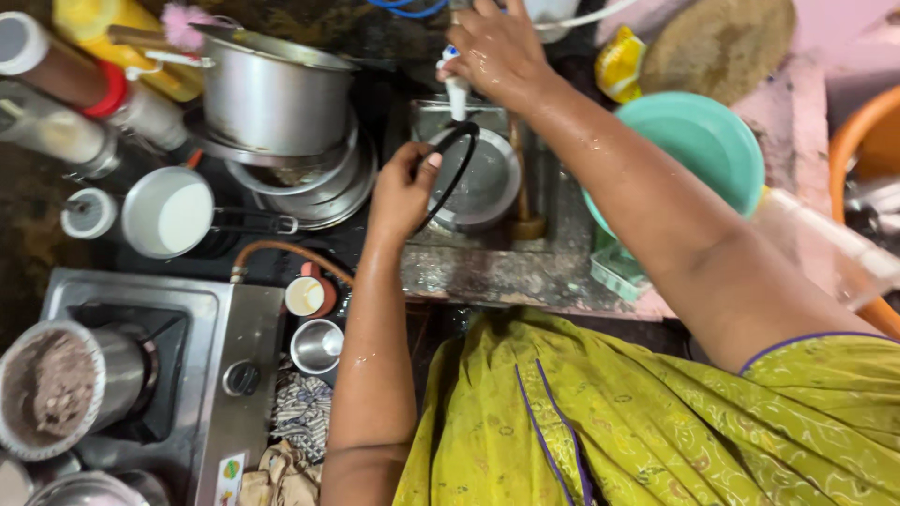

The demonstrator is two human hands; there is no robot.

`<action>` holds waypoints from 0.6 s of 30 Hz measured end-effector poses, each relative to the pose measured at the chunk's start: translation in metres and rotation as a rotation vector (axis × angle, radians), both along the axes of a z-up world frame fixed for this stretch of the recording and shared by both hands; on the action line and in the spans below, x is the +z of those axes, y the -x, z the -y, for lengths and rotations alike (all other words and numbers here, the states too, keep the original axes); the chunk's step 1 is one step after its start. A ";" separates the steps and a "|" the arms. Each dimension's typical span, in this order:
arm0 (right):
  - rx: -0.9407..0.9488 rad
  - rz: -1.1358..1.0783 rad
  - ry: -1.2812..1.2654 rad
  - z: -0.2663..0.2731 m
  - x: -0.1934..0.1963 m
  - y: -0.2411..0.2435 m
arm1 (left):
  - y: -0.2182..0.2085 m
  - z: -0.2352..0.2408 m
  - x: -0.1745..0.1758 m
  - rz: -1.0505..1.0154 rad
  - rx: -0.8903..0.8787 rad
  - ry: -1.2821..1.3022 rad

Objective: The person washes various kitchen items at a sink, including a metal cup, a pressure cooker lid, a rubber gasket, and a wooden spoon. They scrub the items with a sponge and rinse them under running water, placing the cleaned items into a nearby orange basin.

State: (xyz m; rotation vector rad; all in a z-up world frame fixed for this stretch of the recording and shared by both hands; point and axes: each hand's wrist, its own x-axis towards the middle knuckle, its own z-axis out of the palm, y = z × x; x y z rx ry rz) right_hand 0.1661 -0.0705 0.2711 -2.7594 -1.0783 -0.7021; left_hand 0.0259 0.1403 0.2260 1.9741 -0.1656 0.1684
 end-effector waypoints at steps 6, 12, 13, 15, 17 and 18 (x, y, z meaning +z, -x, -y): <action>0.358 -0.921 -0.973 0.057 -0.065 0.035 | 0.006 0.032 0.042 0.068 0.119 -0.050; -0.036 -0.598 -1.250 0.223 -0.123 0.111 | -0.007 0.106 0.036 0.461 -0.239 -0.006; -0.391 -0.544 -1.391 0.271 -0.128 0.126 | -0.013 0.114 0.023 0.367 -0.222 -0.011; -0.693 -0.251 -1.162 0.385 -0.117 0.164 | -0.032 0.133 -0.020 0.175 -0.180 -0.027; -0.420 0.080 -1.151 0.473 -0.096 0.218 | -0.057 0.141 -0.074 -0.019 -0.128 -0.338; -0.560 0.088 -1.116 0.519 -0.068 0.238 | -0.062 0.147 -0.103 -0.115 -0.087 -0.364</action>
